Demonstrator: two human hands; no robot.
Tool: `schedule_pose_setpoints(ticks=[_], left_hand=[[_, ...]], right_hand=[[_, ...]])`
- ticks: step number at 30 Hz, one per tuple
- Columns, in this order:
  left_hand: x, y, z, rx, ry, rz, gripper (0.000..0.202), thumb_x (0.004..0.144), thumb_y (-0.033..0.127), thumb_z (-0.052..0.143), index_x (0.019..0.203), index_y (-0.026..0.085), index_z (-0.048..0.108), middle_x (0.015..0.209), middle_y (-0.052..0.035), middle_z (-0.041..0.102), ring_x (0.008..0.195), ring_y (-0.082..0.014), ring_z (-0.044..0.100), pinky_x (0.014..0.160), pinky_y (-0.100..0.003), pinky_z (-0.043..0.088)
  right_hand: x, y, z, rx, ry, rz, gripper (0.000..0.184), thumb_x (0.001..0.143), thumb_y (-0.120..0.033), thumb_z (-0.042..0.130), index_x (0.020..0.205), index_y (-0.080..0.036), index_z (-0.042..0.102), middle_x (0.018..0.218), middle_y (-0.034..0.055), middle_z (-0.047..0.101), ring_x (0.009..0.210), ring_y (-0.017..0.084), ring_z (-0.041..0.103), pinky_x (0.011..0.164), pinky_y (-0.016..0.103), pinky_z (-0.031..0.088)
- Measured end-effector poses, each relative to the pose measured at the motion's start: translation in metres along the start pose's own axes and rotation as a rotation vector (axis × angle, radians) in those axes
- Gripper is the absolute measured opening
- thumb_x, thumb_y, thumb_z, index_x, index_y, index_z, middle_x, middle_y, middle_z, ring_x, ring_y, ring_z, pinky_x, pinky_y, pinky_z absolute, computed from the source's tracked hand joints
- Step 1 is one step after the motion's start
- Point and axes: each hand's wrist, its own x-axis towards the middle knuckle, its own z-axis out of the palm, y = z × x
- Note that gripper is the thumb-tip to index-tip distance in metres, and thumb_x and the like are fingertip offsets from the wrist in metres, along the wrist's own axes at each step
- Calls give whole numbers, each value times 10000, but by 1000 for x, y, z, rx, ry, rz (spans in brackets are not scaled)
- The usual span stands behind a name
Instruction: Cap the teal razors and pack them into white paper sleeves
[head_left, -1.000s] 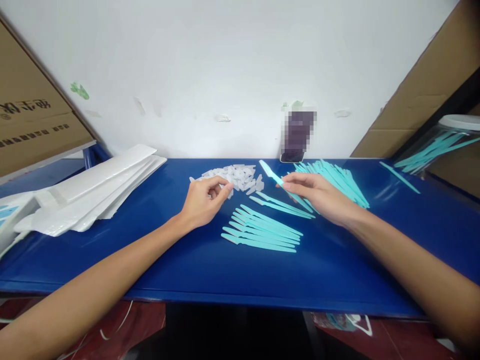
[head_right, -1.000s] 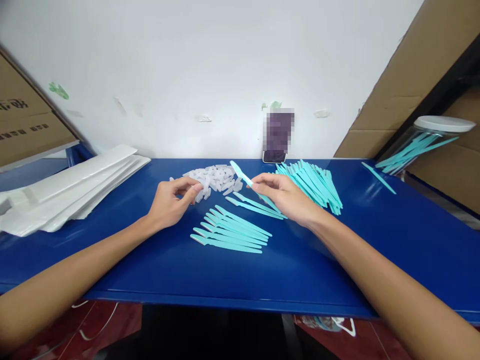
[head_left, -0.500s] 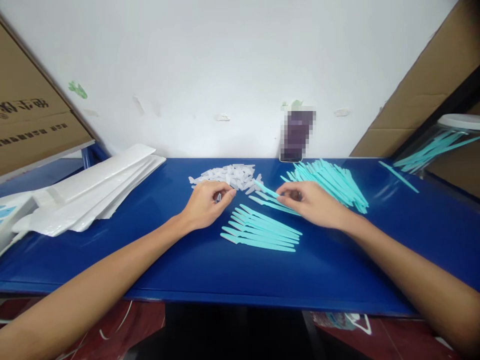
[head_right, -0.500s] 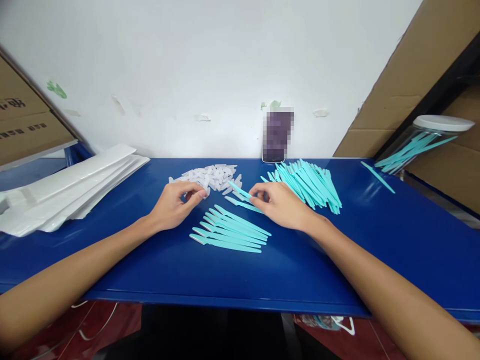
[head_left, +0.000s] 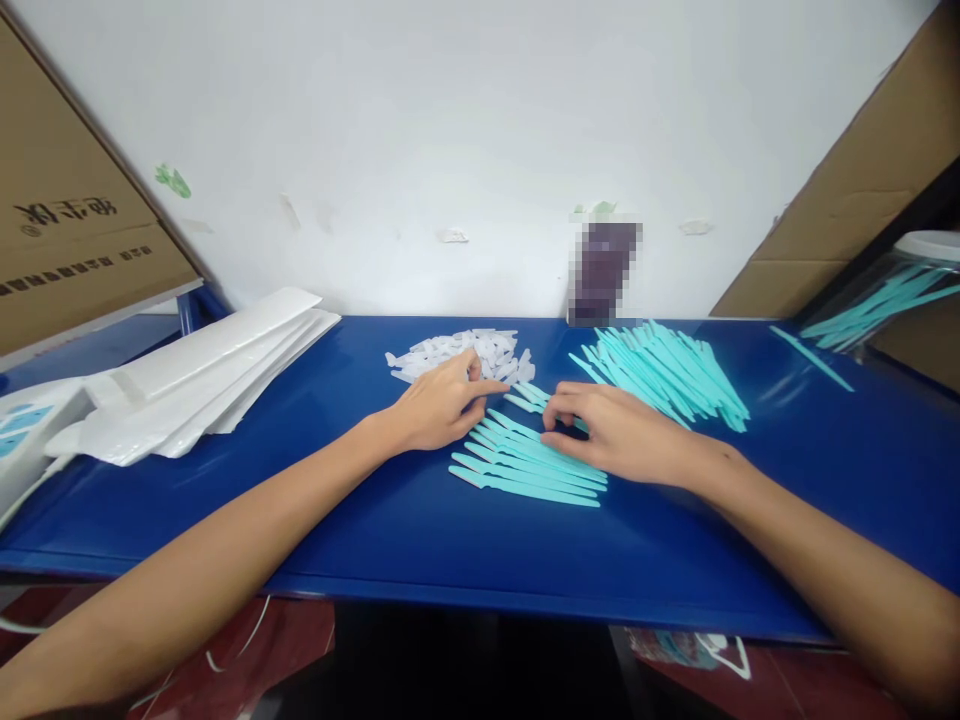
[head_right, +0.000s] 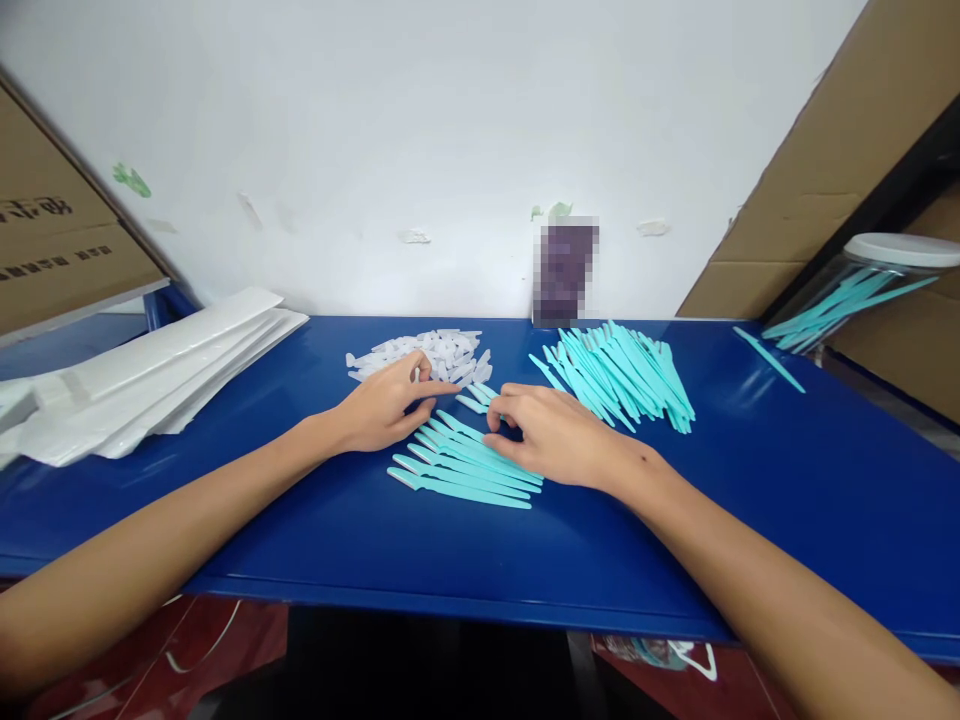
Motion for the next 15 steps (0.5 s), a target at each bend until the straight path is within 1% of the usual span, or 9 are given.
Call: schedule_pose_setpoints(ticks=[2,4,7,9,11,13,15], left_hand=[[1,-3,0,45,-54,19,481,960,243,431,1406,272,608,1087,-111,503,888,-222,520,804,-351,434],[1,-4,0,63,-66,12,470,974,261,422,1400,250,619,1080,-118,502,920,-240,516,847,-382,434],[0,-4,-2,49,-29,3,409,999,333,429,1248,201,725,1053,-125,530,956,-260,516,858,-390,425],[-1,-6,-2,42,14,-25,400,1006,363,436,1185,186,747,1033,-123,548,961,-264,514,852,-388,421],[0,-8,-1,62,34,-61,404,1011,367,441,1244,189,718,1040,-124,554,955,-265,508,855,-394,415],[0,-9,1,97,9,-81,421,1018,372,439,1327,207,673,1063,-130,547,958,-269,500,860,-405,408],[1,-11,1,117,-27,-73,418,1024,378,437,1331,223,674,1073,-132,540,965,-272,497,863,-408,401]], right_hand=[[-1,2,0,-3,-13,-1,180,937,-359,570,871,-216,658,859,40,617,633,156,539,551,295,364],[-1,5,0,13,-31,5,128,914,-323,586,872,-220,648,848,34,615,652,160,546,565,292,385],[0,6,0,44,-100,35,115,877,-285,596,786,-223,627,780,17,606,639,159,539,564,290,387],[0,5,-2,53,-114,46,144,864,-269,585,729,-222,603,738,6,590,613,154,515,558,291,368],[1,2,-3,62,-62,42,164,860,-255,566,700,-221,570,696,-6,556,592,147,477,565,294,350],[2,0,-5,94,39,43,170,872,-247,538,704,-220,536,666,-17,516,581,144,442,581,298,342],[2,0,-7,143,153,50,166,897,-248,509,734,-218,520,701,-7,523,613,152,455,613,308,357]])
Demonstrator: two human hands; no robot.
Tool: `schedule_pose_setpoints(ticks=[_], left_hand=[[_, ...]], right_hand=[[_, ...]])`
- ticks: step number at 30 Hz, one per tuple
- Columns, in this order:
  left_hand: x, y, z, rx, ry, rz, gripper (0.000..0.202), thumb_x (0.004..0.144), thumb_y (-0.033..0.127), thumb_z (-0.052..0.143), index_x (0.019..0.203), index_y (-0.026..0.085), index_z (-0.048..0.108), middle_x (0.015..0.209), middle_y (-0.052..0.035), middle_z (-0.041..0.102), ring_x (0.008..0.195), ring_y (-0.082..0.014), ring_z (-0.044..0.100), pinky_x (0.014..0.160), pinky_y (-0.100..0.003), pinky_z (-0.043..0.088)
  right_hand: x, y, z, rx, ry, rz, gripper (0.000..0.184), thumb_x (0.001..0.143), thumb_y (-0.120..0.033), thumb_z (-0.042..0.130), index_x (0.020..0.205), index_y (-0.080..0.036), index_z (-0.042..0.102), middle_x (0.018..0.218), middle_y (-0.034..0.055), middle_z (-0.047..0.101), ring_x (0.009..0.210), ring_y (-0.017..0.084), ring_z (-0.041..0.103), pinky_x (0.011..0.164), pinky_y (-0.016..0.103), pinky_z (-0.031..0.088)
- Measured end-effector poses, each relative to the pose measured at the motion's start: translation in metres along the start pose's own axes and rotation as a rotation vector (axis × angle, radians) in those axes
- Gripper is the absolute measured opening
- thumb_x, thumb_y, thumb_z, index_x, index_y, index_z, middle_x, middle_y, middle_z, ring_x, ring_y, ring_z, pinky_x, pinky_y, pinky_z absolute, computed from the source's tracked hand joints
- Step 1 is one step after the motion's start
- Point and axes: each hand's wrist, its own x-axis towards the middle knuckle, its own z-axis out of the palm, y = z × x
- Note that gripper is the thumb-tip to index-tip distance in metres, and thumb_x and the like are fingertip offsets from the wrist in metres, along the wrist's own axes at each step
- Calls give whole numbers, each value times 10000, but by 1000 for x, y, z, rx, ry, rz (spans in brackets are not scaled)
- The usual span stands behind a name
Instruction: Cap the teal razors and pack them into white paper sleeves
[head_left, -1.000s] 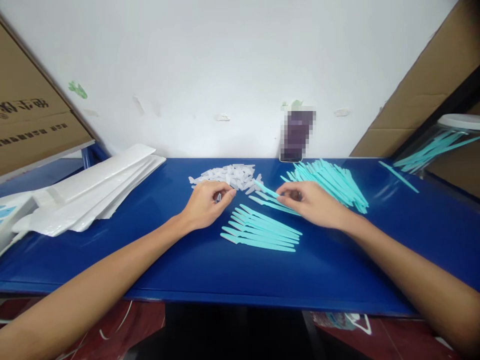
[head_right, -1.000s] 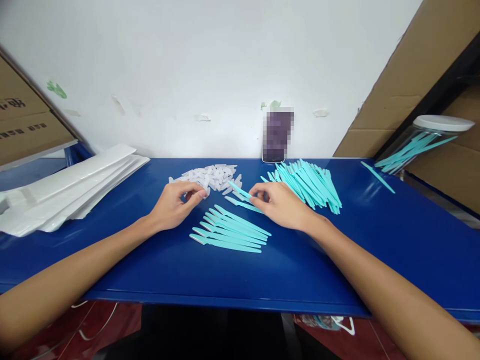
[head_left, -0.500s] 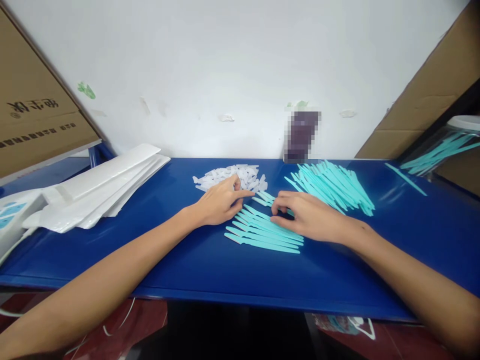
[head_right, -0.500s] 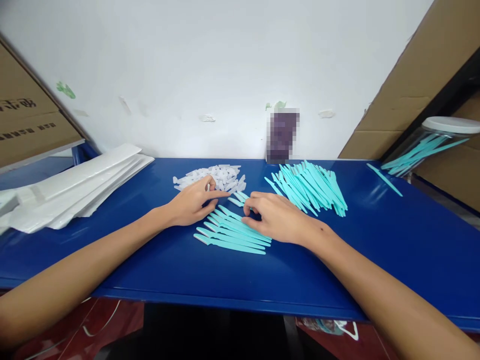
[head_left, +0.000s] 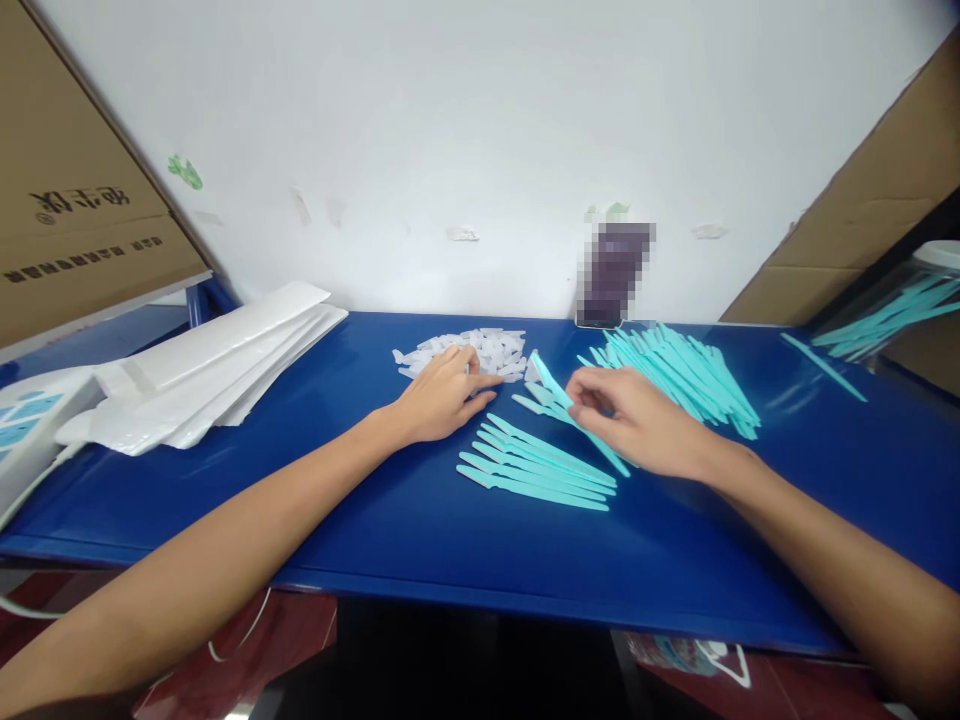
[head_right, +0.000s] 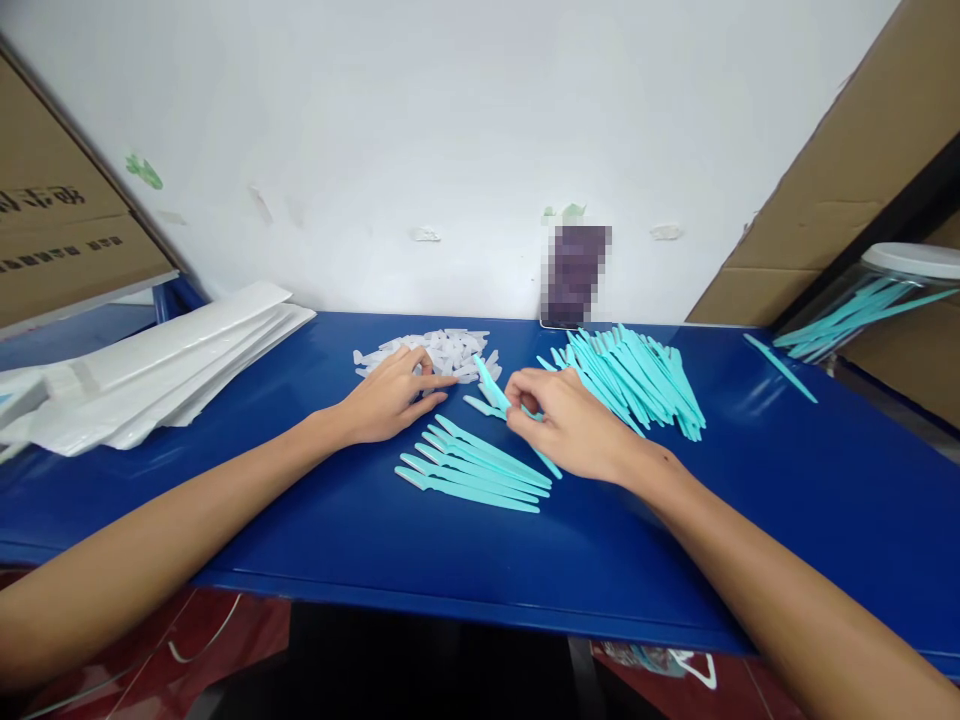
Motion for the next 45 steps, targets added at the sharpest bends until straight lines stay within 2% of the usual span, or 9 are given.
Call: schedule_pose_setpoints(ticks=[4,8,10,17,21,28,33,40,45], left_hand=[[0,0,-2,4,43,-3,385,1017,389,468,1195,187,744,1066,-128,537,948,-262,487,860,-394,394],[-1,0,-2,27,30,-11,396,1014,409,488,1277,208,705,1069,-133,535,944,-272,476,836,-397,390],[-1,1,-1,25,22,-6,353,1008,399,513,1197,218,749,1058,-127,540,952,-273,477,831,-392,393],[-4,15,-3,-13,218,33,285,1031,266,429,1011,133,680,985,-114,605,883,-231,491,811,-369,414],[-11,21,-8,-170,328,29,172,1014,202,391,947,172,546,879,-59,610,792,-187,500,765,-336,414],[-18,21,-10,-248,348,49,122,1025,229,401,961,189,496,858,-32,578,765,-159,503,730,-307,403],[-17,21,-10,-245,360,60,135,1035,238,405,968,186,511,876,-40,584,784,-165,502,748,-316,406],[-15,30,-9,-278,359,141,163,1046,264,450,1008,177,582,926,-63,615,869,-191,519,817,-342,420],[-14,23,-5,-164,254,123,237,1051,307,450,1127,190,642,1025,-77,652,991,-226,521,938,-395,413]], right_hand=[[0,7,-4,112,186,-10,173,952,-294,477,812,-214,540,951,59,557,823,201,537,722,343,414],[-1,15,-7,162,337,-23,198,961,-329,492,793,-226,510,881,36,492,792,201,503,709,346,411],[0,18,-7,109,355,-20,188,961,-324,493,800,-227,509,865,33,502,763,195,499,692,342,402],[-3,16,-1,-118,247,-43,197,829,-239,547,637,-227,505,600,-13,582,623,184,532,761,384,390],[-8,13,1,-64,132,-68,133,855,-261,569,726,-232,578,645,-11,651,586,168,568,608,314,405],[-8,15,3,-100,29,-129,262,1034,-371,431,1049,-217,643,726,-6,689,525,128,550,538,279,380],[-8,16,0,-108,38,-145,303,1046,-384,409,1064,-210,656,857,40,736,620,157,621,577,289,409],[-8,3,6,-121,6,-152,282,1042,-363,402,1012,-210,637,707,1,674,539,145,549,556,286,372],[-6,3,11,-228,25,-129,266,1018,-343,437,938,-212,655,818,26,701,671,167,610,592,289,376]])
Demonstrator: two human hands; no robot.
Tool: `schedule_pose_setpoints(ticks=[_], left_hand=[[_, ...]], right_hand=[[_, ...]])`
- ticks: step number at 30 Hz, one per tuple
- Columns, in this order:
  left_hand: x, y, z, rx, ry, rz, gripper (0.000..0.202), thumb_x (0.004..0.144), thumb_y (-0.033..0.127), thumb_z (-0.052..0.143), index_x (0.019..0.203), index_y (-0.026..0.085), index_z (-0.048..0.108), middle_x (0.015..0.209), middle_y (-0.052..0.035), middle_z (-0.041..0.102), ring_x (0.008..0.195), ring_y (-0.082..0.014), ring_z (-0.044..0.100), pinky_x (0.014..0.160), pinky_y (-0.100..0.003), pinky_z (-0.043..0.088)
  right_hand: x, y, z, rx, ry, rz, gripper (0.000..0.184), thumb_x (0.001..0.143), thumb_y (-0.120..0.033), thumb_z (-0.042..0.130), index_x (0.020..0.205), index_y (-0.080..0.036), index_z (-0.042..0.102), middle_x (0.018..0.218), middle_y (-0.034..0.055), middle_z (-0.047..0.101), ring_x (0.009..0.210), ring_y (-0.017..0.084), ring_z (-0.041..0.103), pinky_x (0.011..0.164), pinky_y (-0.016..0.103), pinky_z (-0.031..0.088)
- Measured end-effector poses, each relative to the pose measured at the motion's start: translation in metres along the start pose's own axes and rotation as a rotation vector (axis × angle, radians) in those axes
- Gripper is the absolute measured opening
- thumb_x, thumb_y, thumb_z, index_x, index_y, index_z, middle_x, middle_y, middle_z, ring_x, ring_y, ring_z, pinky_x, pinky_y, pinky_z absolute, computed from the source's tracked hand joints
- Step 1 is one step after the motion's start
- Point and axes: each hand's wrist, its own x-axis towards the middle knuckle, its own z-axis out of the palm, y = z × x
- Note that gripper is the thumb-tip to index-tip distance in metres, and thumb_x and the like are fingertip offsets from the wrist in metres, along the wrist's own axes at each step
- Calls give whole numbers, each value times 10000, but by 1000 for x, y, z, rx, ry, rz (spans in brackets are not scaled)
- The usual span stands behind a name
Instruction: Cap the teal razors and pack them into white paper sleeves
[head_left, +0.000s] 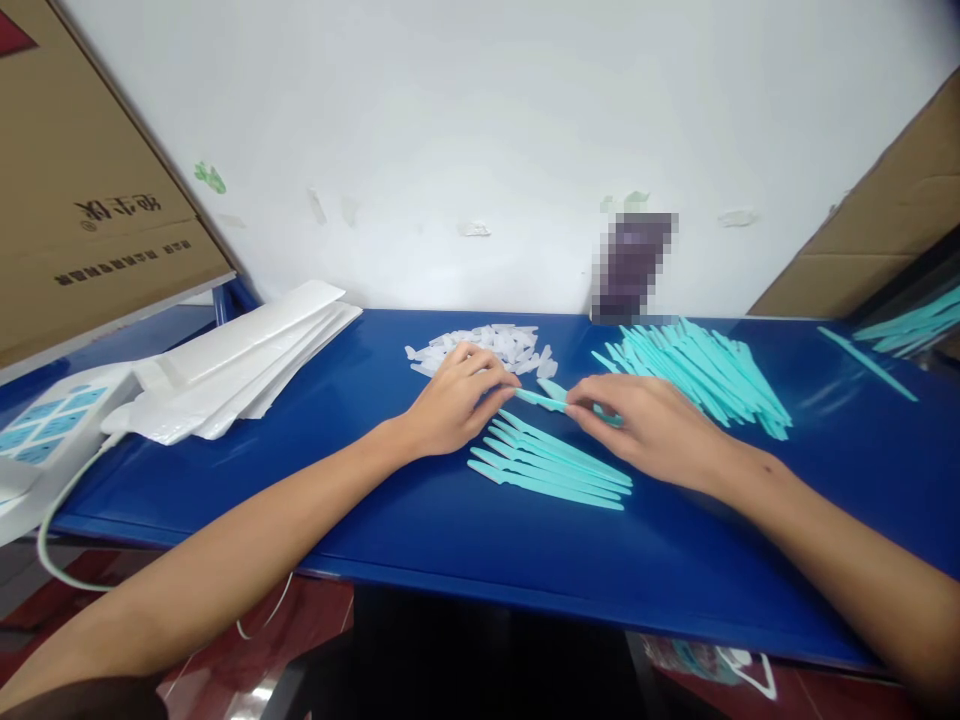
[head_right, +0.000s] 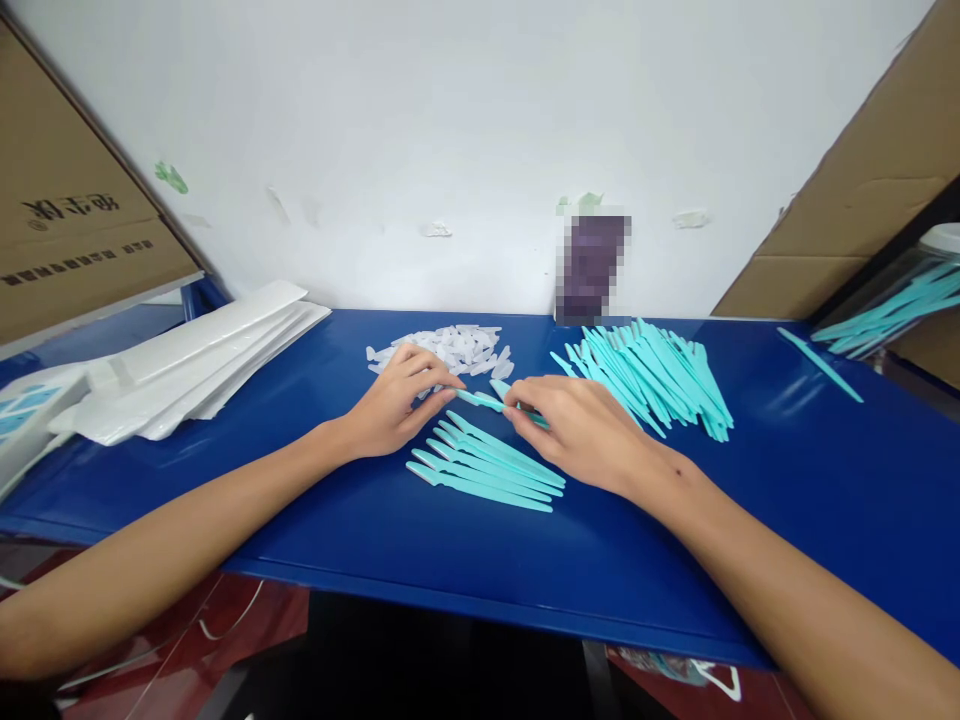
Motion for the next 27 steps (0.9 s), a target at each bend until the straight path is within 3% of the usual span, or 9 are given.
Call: schedule_pose_setpoints(ticks=[5,11,13,17,21,24,27], left_hand=[[-3,-11,-1,233,-104,-106,341,1029,335,468,1271,179,652,1230,-132,601,1164,-313,451,996,-492,402],[-3,-12,-2,265,-209,-171,389,1023,362,475,1332,193,642,1366,-152,554,1247,-350,431,1009,-541,393],[-2,-12,-2,237,-201,-137,343,1022,343,488,1263,209,693,1352,-136,589,1252,-339,444,1009,-529,385],[-1,-13,-1,165,-162,-62,262,1014,307,525,1047,216,768,1186,-88,719,1238,-312,505,990,-501,352],[-1,-14,-1,90,-141,-66,206,987,289,574,951,212,761,1018,-66,770,1171,-290,575,974,-470,329],[0,-13,-2,46,-147,-88,160,969,251,594,970,217,751,954,-49,763,1070,-255,614,941,-424,335],[0,-13,-1,50,-152,-95,211,981,228,575,1140,214,714,964,-58,730,1006,-240,590,881,-384,344]], right_hand=[[0,10,5,-165,-22,41,289,962,-360,516,774,-201,667,811,42,684,656,167,593,523,283,323],[-3,-2,3,-82,180,171,290,846,-486,639,838,-201,699,711,10,668,550,146,549,520,285,309],[-3,-8,0,-25,128,132,277,866,-461,611,830,-196,680,701,10,657,546,142,533,530,287,312],[-2,-10,-4,14,-120,-34,214,943,-345,532,873,-208,681,780,19,666,579,137,542,550,287,318],[-2,-6,-7,-11,-199,-59,174,934,-281,522,873,-209,669,822,26,663,527,122,507,516,292,295],[-3,-4,-10,-21,-249,-23,130,891,-249,537,886,-216,663,786,17,658,502,125,493,497,288,282],[-4,-3,-13,-30,-261,11,138,890,-297,545,890,-224,663,743,11,651,504,138,498,495,290,287]])
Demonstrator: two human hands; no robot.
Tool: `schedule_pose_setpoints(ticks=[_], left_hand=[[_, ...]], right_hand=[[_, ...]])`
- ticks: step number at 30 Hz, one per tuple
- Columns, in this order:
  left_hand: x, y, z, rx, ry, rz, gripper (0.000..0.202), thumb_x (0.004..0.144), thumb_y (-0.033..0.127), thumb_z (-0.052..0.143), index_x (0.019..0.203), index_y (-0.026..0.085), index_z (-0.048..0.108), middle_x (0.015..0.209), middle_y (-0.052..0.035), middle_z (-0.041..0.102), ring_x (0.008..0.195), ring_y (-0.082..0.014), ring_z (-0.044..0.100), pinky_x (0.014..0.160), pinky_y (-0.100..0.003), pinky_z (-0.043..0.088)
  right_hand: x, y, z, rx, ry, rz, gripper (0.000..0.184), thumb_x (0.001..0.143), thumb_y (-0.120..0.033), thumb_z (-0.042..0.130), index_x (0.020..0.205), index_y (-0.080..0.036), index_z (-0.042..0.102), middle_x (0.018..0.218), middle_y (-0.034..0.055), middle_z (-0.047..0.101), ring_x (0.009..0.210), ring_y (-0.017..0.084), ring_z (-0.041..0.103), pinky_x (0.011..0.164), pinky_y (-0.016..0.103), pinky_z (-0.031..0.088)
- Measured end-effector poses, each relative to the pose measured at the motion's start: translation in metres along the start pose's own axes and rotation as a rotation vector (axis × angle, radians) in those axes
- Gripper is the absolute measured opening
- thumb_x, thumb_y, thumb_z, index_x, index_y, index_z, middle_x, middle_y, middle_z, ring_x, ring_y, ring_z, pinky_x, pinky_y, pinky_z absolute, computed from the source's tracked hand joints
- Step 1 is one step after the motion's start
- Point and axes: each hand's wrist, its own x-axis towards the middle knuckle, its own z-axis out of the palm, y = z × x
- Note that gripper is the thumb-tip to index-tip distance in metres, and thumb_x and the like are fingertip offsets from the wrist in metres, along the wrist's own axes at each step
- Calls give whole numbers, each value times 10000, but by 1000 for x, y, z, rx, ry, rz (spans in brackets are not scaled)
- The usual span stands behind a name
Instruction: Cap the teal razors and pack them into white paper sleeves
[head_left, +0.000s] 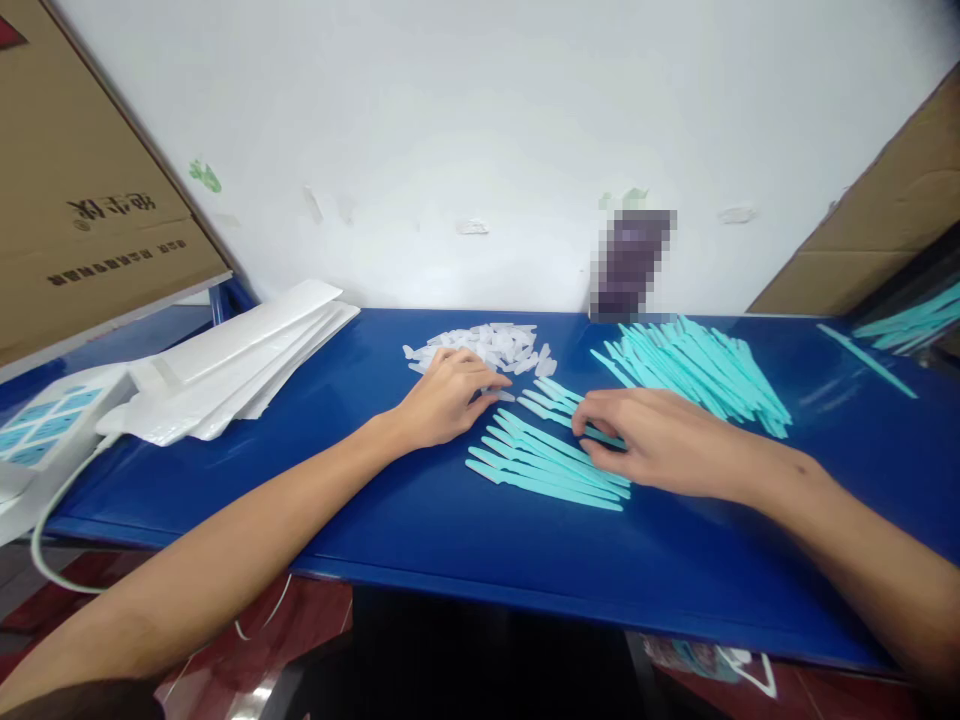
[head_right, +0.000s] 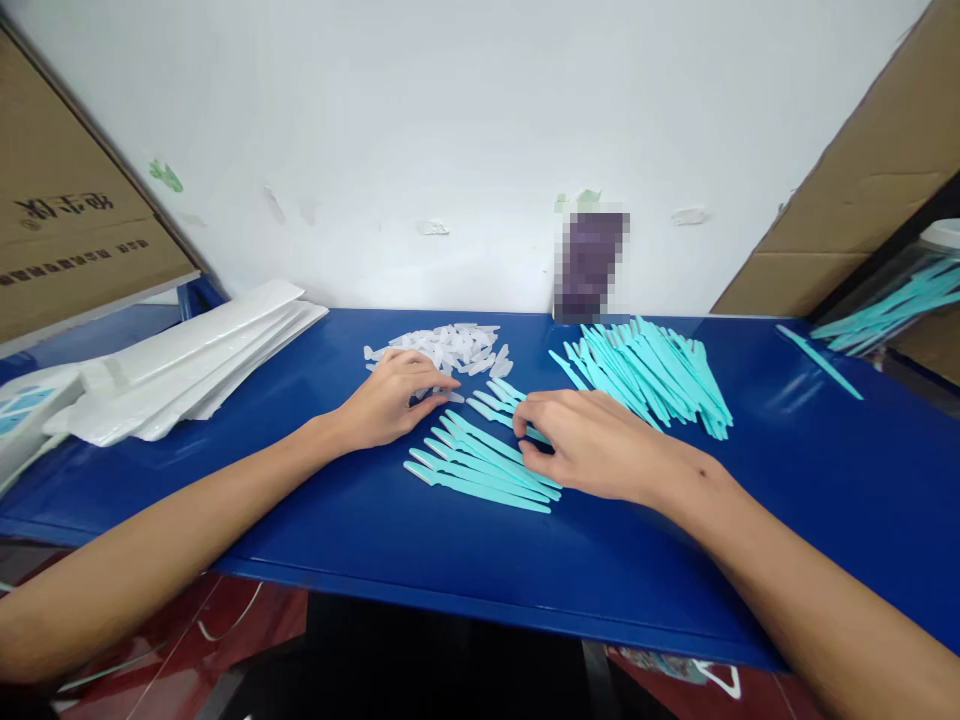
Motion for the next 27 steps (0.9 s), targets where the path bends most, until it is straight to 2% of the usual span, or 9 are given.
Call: schedule_pose_setpoints(ticks=[3,5,11,15,18,22,27], left_hand=[[-1,-2,2,33,-14,17,316,1008,191,503,1294,195,638,1000,-74,677,972,-230,547,867,-371,353],[-2,-4,4,38,5,37,341,1018,167,459,1316,196,623,1039,-84,639,979,-224,532,884,-374,361],[-2,-1,3,-32,120,31,252,1026,189,448,1146,207,669,1035,-79,611,978,-216,558,912,-386,397],[1,4,-1,-254,299,-82,146,1009,261,518,1047,190,640,1008,-63,671,964,-199,611,900,-360,453],[3,7,-2,-485,410,-208,155,953,336,624,1001,189,638,1006,-62,701,919,-184,646,879,-343,496],[2,15,-2,-722,365,-219,221,882,357,724,987,176,653,1030,-84,720,918,-186,687,856,-338,538],[1,23,-2,-831,355,-271,257,839,370,773,975,168,692,965,-85,755,890,-195,720,798,-322,568]], right_hand=[[0,-2,-1,5,4,-10,190,914,-367,542,916,-219,661,774,22,663,538,148,521,513,291,312],[1,-3,-1,19,-6,-14,183,912,-365,552,930,-216,655,776,19,663,531,143,517,513,288,314],[0,-1,-1,51,-78,22,61,877,-256,564,842,-233,609,661,-16,610,493,137,457,495,283,290],[-5,8,-8,98,-121,-4,148,954,-312,506,831,-243,551,717,-4,608,565,153,492,530,285,332],[-10,15,-17,207,-77,-21,235,1018,-427,421,890,-250,508,786,14,604,618,164,514,566,295,387],[-16,19,-24,263,-6,-32,299,1046,-483,330,915,-253,470,852,33,587,692,180,532,632,316,432],[-14,19,-19,141,58,27,277,1050,-455,310,920,-258,455,712,11,559,579,184,492,554,327,369]])
